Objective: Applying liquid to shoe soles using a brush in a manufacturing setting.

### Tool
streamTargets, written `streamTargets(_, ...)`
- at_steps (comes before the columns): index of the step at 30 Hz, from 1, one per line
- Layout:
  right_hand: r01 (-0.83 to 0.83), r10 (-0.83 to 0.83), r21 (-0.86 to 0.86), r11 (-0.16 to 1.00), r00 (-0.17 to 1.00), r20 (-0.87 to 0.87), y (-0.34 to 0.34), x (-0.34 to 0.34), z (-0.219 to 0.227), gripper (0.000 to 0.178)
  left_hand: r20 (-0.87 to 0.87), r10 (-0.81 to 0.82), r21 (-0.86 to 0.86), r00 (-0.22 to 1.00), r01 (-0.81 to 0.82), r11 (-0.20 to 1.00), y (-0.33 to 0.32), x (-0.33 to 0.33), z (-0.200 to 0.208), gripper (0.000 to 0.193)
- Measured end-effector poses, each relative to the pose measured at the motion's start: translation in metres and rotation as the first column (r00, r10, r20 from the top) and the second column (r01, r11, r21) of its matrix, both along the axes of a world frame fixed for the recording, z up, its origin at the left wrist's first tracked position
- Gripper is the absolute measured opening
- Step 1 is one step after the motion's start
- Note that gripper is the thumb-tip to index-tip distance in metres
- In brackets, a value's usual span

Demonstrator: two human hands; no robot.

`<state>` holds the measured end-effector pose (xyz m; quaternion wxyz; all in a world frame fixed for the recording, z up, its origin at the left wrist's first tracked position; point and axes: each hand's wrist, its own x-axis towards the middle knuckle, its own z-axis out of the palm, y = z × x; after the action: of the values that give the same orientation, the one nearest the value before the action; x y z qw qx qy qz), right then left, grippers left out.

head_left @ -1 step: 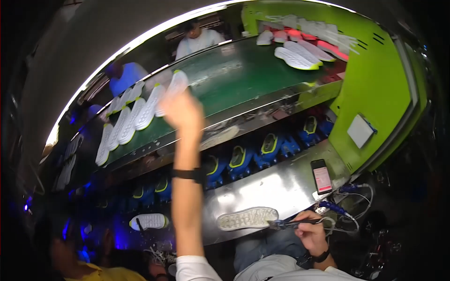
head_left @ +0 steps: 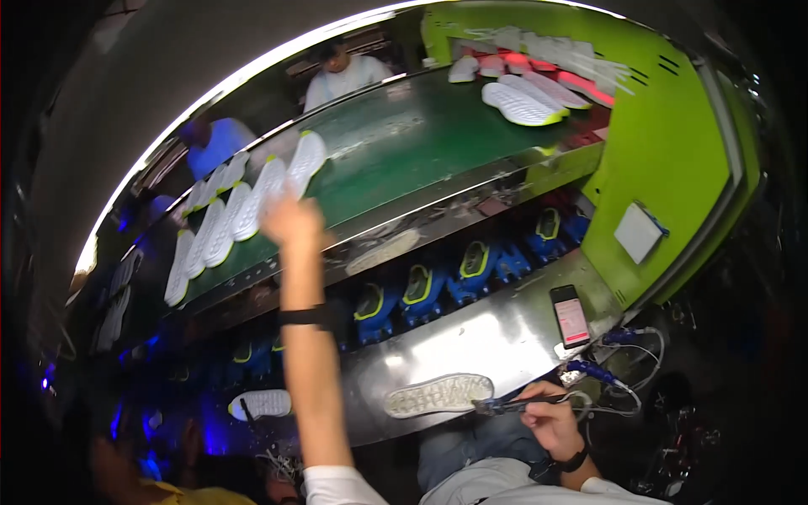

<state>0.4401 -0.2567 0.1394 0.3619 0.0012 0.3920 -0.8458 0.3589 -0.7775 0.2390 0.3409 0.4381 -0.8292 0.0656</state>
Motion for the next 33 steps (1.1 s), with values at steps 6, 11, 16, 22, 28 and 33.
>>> streamTargets(6,-0.142,0.16,-0.121,0.982,0.974,0.16,0.011,0.01,-0.033,0.024,-0.679,-0.23,0.371,0.697,0.596,0.713,-0.025,0.106,-0.004,0.03)
streamTargets(11,-0.156,0.15,-0.201,0.967,0.988,-0.048,-0.01,0.001,-0.01,0.025,-0.848,-0.041,0.257,0.528,0.478,0.84,0.134,0.212,-0.068,0.029)
streamTargets(16,-0.138,0.137,-0.038,0.99,0.99,-0.038,-0.011,-0.005,-0.008,0.024,-0.693,0.249,0.539,0.677,0.715,-0.445,0.283,0.26,-0.142,0.06)
streamTargets(22,0.041,0.187,0.32,0.947,0.738,-0.649,-0.028,0.004,-0.009,0.023,-0.486,0.439,0.337,0.756,0.625,-0.704,0.354,0.287,-0.149,0.066)
streamTargets(28,0.176,0.22,0.272,0.946,0.27,-0.937,-0.096,0.009,0.026,0.024,-0.721,0.307,0.528,0.621,0.78,-0.337,0.366,0.309,-0.147,0.055)
streamTargets(33,-0.008,0.226,0.227,0.974,0.13,-0.965,-0.108,0.053,0.006,0.021,-0.543,0.624,0.488,0.562,0.816,-0.31,0.37,0.301,-0.134,0.058)
